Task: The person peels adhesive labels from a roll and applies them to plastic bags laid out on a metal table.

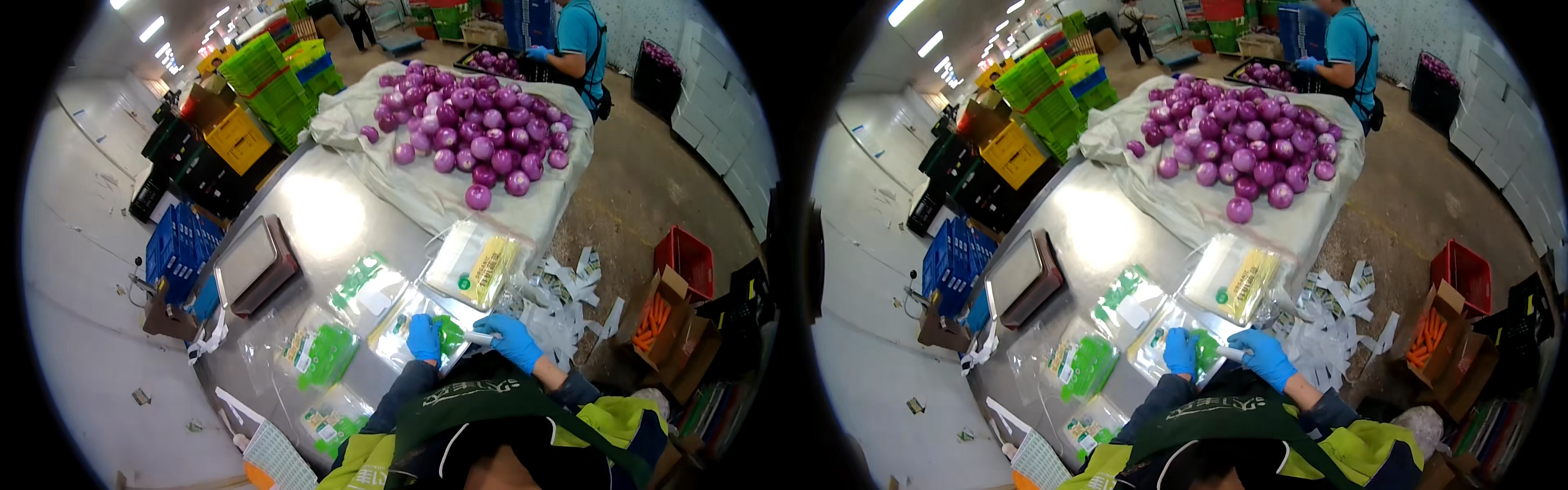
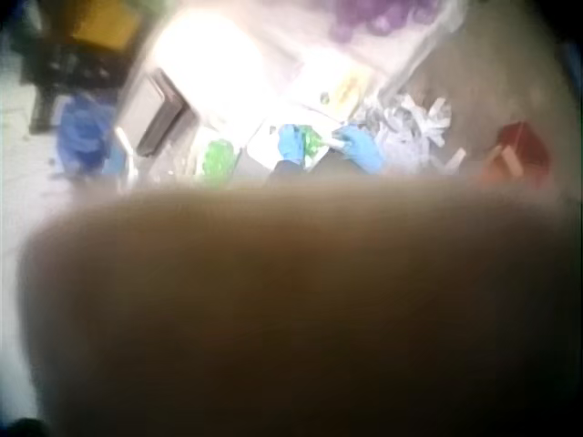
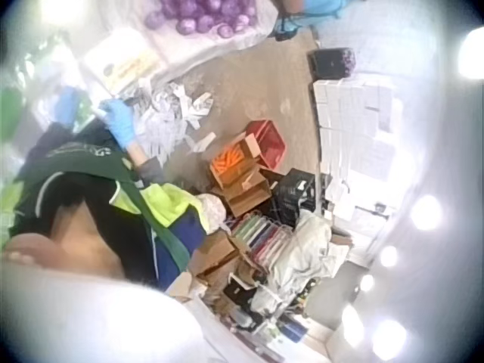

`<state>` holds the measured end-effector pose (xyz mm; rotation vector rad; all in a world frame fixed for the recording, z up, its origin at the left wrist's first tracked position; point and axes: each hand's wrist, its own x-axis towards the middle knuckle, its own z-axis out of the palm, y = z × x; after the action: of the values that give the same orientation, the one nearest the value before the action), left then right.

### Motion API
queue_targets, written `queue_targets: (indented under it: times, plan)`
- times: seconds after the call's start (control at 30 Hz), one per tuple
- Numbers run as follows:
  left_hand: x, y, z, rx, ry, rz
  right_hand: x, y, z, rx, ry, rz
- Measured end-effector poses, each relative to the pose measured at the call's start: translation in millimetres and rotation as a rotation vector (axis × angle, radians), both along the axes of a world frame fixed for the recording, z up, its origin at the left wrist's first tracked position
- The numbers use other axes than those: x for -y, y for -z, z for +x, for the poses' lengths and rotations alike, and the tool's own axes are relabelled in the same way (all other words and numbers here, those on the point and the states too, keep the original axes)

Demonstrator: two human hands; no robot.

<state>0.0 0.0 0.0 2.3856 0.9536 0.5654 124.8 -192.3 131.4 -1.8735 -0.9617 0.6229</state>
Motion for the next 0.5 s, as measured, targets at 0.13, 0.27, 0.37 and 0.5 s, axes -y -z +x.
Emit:
queue_targets:
  times: [0.13,0.27,0.37,0.5]
  plan:
    - [-3.2,-3.2,-10.9,-0.056,0.062,-0.135,12.9,-11.8,-13.5,0.001,0.013,0.054]
    - [-77.9,-0.1,-0.7,-0.146,0.417,-0.388,32.1,-38.5,-14.9,-0.173,0.003,-0.132]
    - [-222.4,-12.8,-32.9,0.161,0.326,0.007,34.1,-38.9,-19.7,-0.179,0.049,-0.147]
    - [-269.0,-167.3,-18.5,-0.077,-0.119,0.469,72.9,9.5,-14.4,0.077,0.282,-0.13]
